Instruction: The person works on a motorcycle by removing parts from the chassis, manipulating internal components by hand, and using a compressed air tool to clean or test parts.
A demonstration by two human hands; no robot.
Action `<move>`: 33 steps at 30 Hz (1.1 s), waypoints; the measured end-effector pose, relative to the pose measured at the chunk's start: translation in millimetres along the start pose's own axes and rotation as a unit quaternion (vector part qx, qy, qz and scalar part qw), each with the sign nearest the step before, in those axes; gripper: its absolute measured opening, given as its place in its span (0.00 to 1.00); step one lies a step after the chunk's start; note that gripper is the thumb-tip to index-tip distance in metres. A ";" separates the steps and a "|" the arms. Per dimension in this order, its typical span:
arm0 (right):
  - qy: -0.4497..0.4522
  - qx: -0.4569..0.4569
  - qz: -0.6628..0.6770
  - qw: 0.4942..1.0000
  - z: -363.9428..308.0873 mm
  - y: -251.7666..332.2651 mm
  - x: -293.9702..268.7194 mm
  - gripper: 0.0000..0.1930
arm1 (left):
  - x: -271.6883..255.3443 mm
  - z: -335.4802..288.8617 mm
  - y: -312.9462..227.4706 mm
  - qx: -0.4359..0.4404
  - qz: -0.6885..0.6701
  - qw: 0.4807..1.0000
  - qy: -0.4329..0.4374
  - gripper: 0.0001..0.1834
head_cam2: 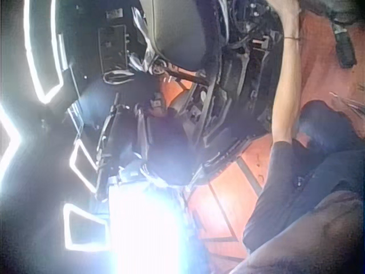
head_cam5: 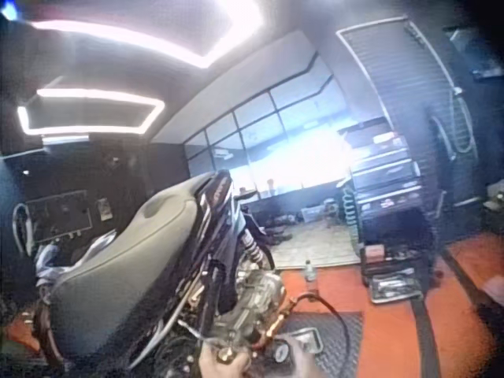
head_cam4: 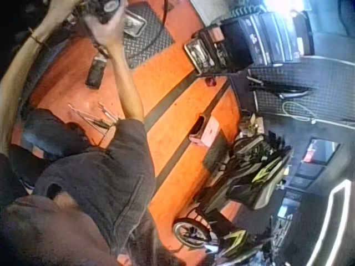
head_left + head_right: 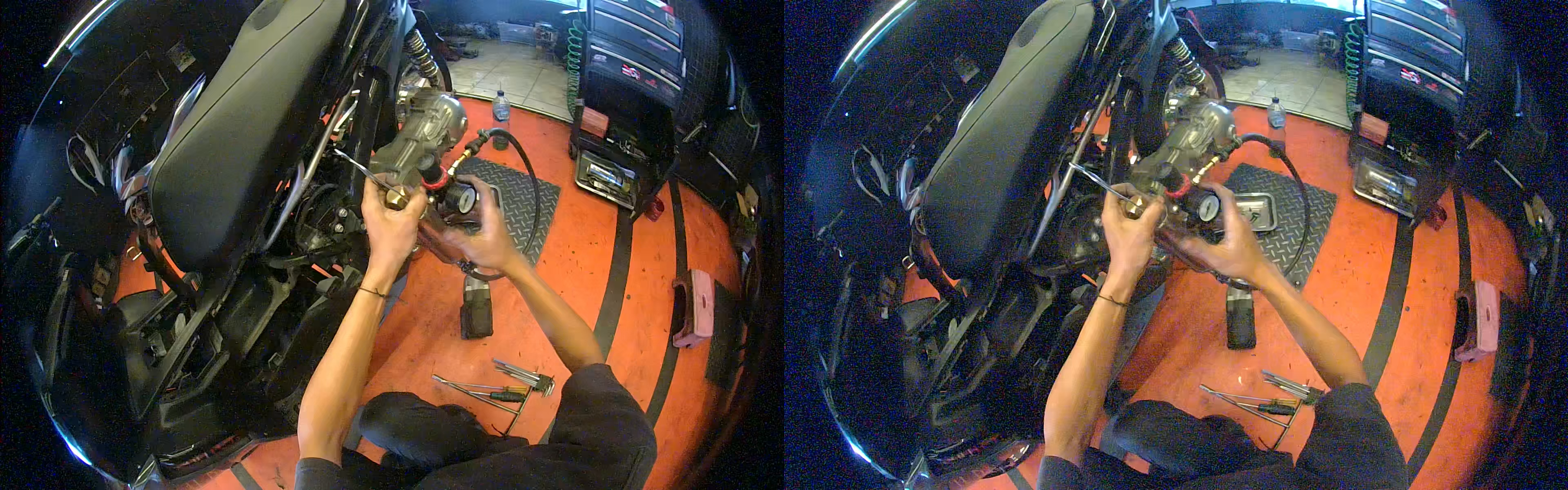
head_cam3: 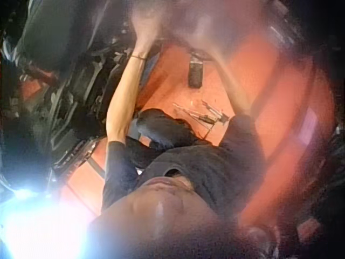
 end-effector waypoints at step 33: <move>0.276 0.167 -0.366 0.873 -22.2 -88.0 -18.6 0.21 | -16.7 -33.6 50.5 -0.099 0.272 0.947 0.137 0.17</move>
Point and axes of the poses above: each hand's wrist, its own z-axis towards the middle knuckle, its own x-axis out of the palm, y = z × x, the point moved 9 cm from there along z, towards the middle knuckle, and after that the axes turned 10 degrees about y, right-handed, at the moved point
